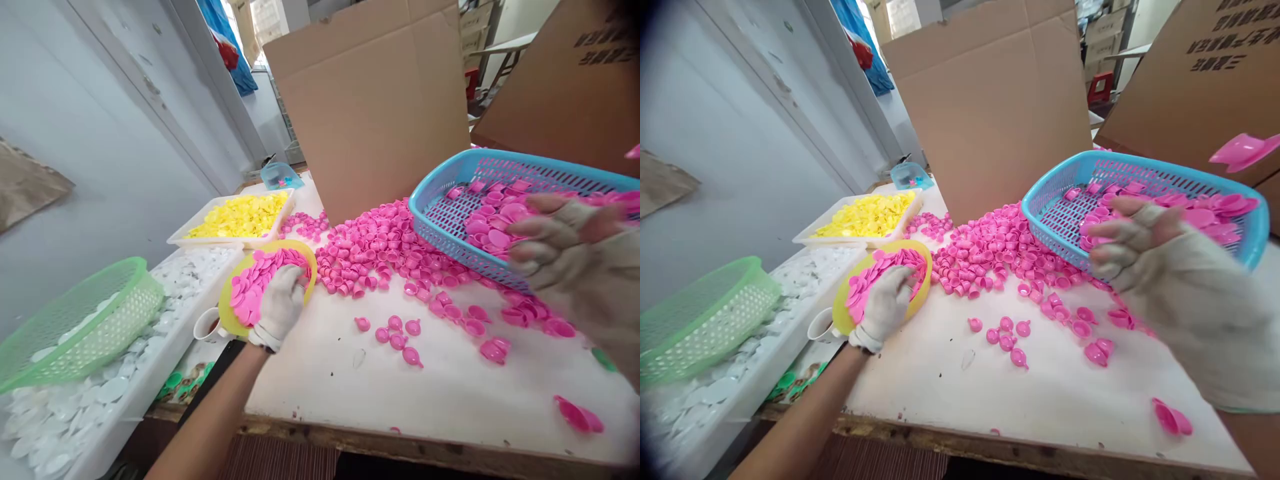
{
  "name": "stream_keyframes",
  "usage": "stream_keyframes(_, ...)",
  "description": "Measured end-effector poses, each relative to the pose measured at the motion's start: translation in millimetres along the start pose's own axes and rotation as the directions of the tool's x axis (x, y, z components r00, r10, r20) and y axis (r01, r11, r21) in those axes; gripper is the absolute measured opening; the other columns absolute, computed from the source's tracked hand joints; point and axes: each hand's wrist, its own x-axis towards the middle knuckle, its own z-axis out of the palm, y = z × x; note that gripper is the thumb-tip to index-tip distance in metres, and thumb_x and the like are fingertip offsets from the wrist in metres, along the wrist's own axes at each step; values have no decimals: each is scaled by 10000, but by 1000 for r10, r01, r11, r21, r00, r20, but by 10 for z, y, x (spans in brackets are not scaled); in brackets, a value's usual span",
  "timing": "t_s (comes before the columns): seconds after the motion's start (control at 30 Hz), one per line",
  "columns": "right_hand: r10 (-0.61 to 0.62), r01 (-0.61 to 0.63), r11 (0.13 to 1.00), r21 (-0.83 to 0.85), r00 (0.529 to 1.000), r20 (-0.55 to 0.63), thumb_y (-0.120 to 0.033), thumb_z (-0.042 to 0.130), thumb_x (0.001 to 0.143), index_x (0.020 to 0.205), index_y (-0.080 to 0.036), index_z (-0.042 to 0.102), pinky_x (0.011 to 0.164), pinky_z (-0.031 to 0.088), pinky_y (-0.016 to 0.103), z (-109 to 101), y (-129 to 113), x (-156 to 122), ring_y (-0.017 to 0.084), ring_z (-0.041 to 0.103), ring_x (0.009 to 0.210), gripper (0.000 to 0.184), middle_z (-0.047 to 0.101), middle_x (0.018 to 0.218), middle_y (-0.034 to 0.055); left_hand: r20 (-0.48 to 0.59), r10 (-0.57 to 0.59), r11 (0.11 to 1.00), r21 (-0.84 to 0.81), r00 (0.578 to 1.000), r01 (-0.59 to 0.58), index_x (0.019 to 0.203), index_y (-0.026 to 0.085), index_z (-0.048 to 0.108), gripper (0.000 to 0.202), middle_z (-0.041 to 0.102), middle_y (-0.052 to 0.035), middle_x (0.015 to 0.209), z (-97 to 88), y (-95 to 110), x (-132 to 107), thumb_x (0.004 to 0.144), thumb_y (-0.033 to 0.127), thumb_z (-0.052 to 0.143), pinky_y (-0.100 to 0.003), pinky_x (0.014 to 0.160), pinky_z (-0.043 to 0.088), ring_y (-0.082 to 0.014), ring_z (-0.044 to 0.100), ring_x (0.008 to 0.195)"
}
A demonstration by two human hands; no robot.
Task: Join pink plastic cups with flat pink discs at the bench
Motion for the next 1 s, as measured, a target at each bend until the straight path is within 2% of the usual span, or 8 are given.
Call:
stream_keyframes(0.07, 130, -128, 976, 174, 992, -1, -453, 452, 873, 1158, -293, 514, 688, 527, 358, 253, 25, -96, 216, 651, 765, 333, 653, 958, 98, 42, -38, 993, 116, 998, 33, 1044, 138, 593, 266, 614, -121, 1089, 0, -284, 200, 843, 181, 424, -371, 950, 436, -243, 560, 1046)
stream_keyframes(0.13, 150, -160, 981, 109, 984, 100, -427, 530, 822, 1058, -245, 561, 642, 549, 373, 571, 198, -281, 238, 665, 742, 300, 678, 850, 83, 101, -43, 988, 155, 994, 27, 1130, 136, 560, 333, 575, -141, 1174, 69, -493, 338, 821, 232, 479, -396, 963, 426, -273, 537, 1099)
stream_keyframes(0.23, 23, 23, 974, -226, 980, 200, -308, 493, 838, 1088, -215, 594, 836, 523, 433, 923, 557, -541, 265, 633, 981, 286, 676, 1017, 105, 253, 10, 983, 173, 967, -55, 1237, 154, 491, 489, 510, -142, 1269, 220, -638, 434, 763, 253, 559, -383, 970, 423, -275, 515, 1140)
stream_keyframes(0.33, -117, 272, 840, -470, 936, 332, -188, 457, 839, 1141, -204, 603, 1002, 405, 477, 1056, 760, -660, 275, 500, 1197, 336, 611, 1197, 109, 357, 85, 978, 147, 930, -145, 1184, 162, 534, 456, 543, -124, 1206, 313, -623, 432, 729, 166, 547, -385, 976, 412, -264, 522, 1109)
stream_keyframes(0.5, -43, 427, 635, -644, 851, 523, -204, 470, 869, 1110, -228, 618, 1037, 305, 556, 1103, 738, -706, 324, 379, 1291, 284, 535, 1321, 95, 435, 165, 961, 131, 885, -243, 1096, 155, 561, 341, 563, -114, 1076, 280, -573, 323, 765, 156, 476, -388, 890, 450, -246, 562, 965)
stream_keyframes(0.67, -92, 482, 586, -651, 838, 538, -186, 469, 862, 1138, -219, 607, 1022, 351, 506, 971, 828, -844, 299, 424, 1260, 310, 538, 1317, 108, 352, 166, 980, 49, 921, -195, 920, 153, 578, 190, 592, -84, 972, 207, -630, 210, 779, 203, 460, -348, 833, 468, -212, 569, 891)
stream_keyframes(0.8, -260, 445, 623, -644, 894, 366, -196, 447, 856, 1212, -174, 562, 982, 424, 468, 786, 1045, -937, 287, 478, 1223, 375, 545, 1297, 148, 201, 38, 999, -11, 979, -36, 819, 177, 569, 139, 628, -24, 806, 73, -585, 196, 735, 175, 459, -304, 750, 484, -174, 586, 769)
stream_keyframes(1.0, -299, 330, 730, -598, 942, 154, -191, 415, 849, 1191, -181, 570, 935, 488, 420, 753, 1183, -918, 264, 537, 1169, 376, 626, 1166, 121, -73, -85, 970, -234, 994, 66, 807, 192, 555, 133, 671, -13, 813, -241, -173, 99, 716, 117, 495, -279, 755, 505, -167, 640, 792)
